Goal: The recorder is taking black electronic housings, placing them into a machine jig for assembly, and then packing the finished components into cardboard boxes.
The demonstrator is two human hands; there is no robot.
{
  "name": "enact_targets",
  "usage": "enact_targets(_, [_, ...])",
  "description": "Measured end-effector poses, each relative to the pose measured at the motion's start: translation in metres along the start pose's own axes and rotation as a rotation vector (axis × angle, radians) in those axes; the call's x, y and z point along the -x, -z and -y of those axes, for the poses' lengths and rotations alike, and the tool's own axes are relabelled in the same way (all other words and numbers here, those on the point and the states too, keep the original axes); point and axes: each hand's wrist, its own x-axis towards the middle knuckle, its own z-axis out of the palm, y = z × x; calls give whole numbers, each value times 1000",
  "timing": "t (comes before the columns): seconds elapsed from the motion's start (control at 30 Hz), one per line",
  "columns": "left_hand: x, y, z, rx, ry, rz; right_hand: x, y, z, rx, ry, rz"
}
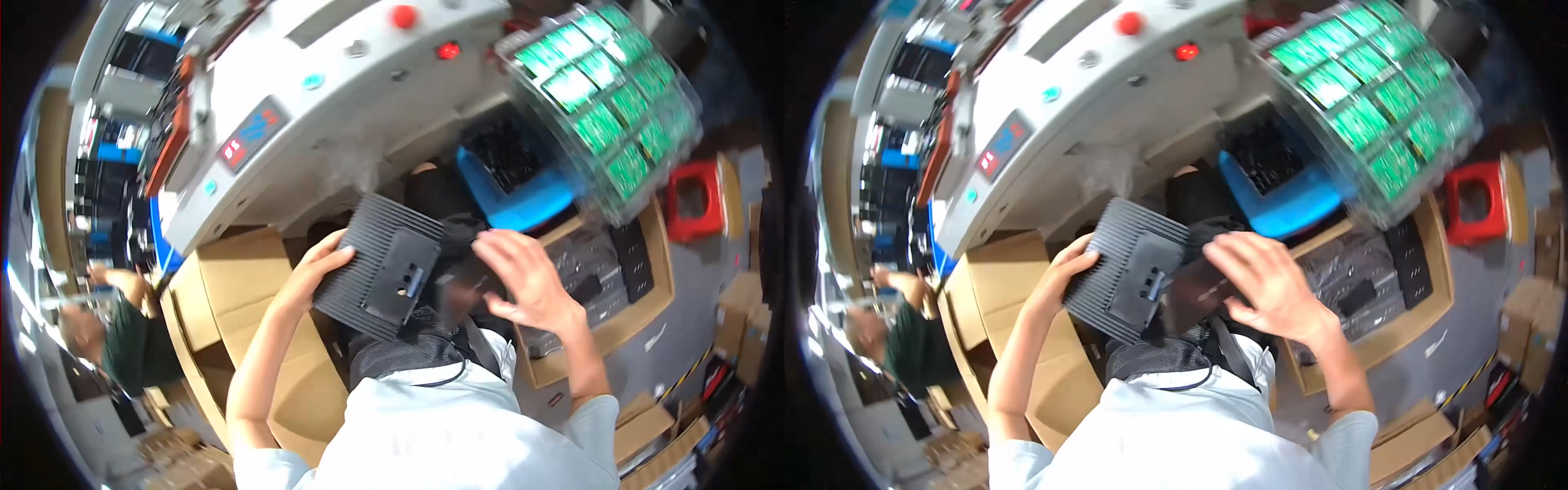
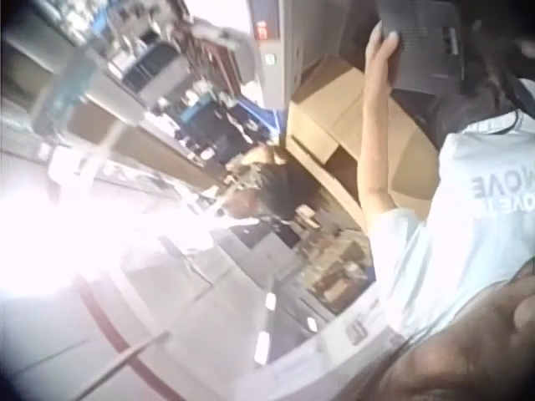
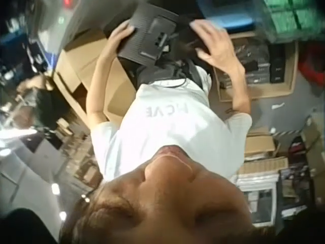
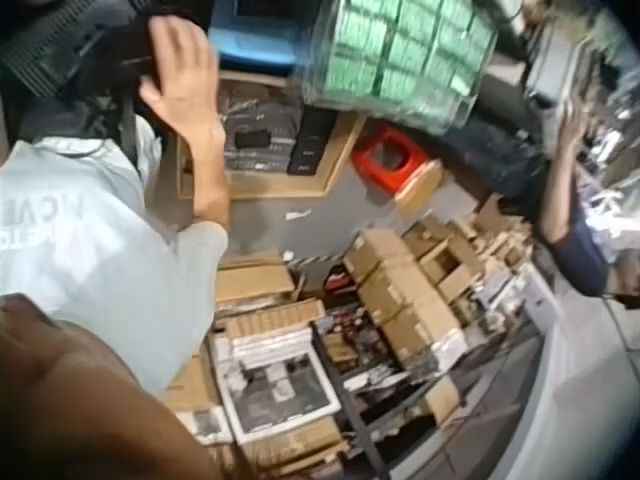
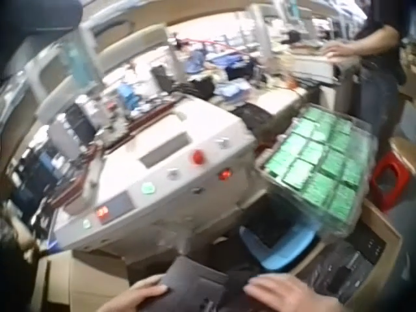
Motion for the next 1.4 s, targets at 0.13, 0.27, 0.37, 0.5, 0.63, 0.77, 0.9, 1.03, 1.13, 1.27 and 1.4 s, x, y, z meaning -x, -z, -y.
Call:
enact_targets(0.13, [19,13,-15,59,-37,118,-90,-7,43,95,377,338])
enact_targets(0.27, [33,42,-12,119,-93,152,-131,-24,66,140,508,497])
enact_targets(0.37, [43,63,-9,234,-101,155,-153,-30,85,150,557,575])
enact_targets(0.5, [49,83,-5,311,-134,212,-174,-30,105,166,570,683])
enact_targets(0.63, [48,93,-5,266,-171,202,-185,-35,115,199,573,773])
enact_targets(0.77, [45,102,5,419,-143,251,-188,-43,125,263,602,759])
enact_targets(0.9, [52,101,-6,538,-89,200,-183,-50,123,209,648,569])
enact_targets(1.03, [62,97,-12,640,-90,200,-181,-54,117,-135,266,300])
enact_targets(1.13, [65,93,-4,-327,-363,-348,-166,-49,110,-491,-334,127])
enact_targets(1.27, [64,86,-16,-1,-549,-265,-167,-58,99,-1043,-683,164])
enact_targets(1.4, [80,89,-24,562,-119,221,-169,-63,111,-1128,-699,322])
